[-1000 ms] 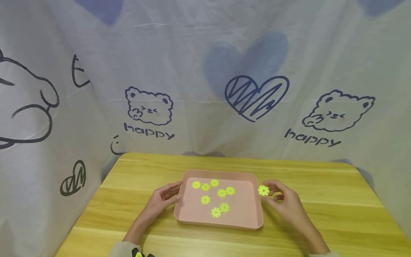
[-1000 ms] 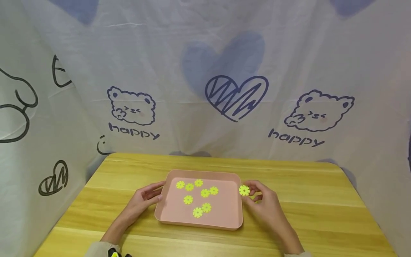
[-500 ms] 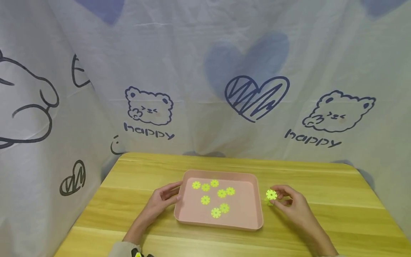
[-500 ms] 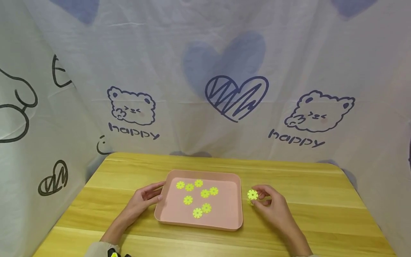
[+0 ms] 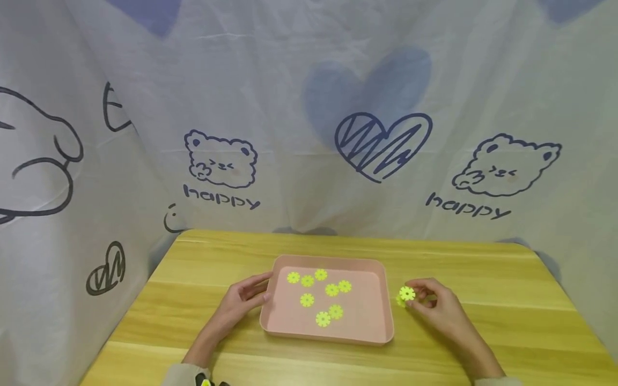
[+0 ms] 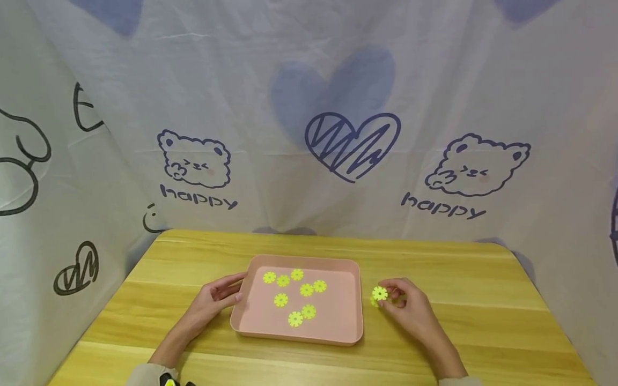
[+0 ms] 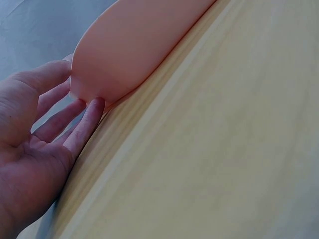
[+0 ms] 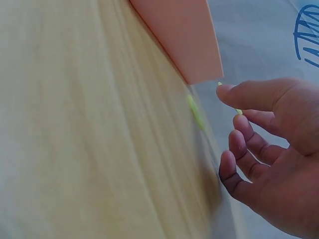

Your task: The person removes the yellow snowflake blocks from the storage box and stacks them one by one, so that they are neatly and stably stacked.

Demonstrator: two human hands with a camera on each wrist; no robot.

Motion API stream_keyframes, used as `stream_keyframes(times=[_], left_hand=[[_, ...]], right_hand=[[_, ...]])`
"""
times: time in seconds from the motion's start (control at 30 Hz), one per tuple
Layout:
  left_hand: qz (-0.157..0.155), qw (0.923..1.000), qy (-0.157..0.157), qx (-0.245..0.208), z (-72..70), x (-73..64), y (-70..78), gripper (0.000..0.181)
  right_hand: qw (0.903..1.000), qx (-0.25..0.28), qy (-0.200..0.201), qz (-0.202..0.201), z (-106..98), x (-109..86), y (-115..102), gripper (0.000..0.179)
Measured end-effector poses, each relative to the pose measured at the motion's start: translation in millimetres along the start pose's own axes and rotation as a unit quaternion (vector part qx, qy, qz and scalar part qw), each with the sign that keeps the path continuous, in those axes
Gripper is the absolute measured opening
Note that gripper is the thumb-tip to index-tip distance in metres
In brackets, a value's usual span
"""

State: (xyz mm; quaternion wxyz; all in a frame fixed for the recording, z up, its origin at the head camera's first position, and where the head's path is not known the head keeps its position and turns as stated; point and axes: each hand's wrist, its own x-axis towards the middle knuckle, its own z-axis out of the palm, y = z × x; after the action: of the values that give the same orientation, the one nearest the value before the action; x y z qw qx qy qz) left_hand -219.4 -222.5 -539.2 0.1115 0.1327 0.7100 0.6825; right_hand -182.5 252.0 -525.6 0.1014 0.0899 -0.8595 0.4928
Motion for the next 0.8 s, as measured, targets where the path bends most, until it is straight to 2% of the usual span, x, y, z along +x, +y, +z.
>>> stream_keyframes(times=[0.53, 0.8], left_hand=[[-0.005, 1.0, 0.003, 0.002, -0.4, -0.6, 0.0, 0.053], [-0.007, 0.9999, 0.007, 0.004, 0.2, 0.4, 0.2, 0.053]], right_hand=[[0.9989, -0.005, -0.039, 0.026, 2.9, 0.8, 5.4, 0.038], [0.9984, -0.02, -0.043, 0.03, 2.9, -0.1, 5.3, 0.036]])
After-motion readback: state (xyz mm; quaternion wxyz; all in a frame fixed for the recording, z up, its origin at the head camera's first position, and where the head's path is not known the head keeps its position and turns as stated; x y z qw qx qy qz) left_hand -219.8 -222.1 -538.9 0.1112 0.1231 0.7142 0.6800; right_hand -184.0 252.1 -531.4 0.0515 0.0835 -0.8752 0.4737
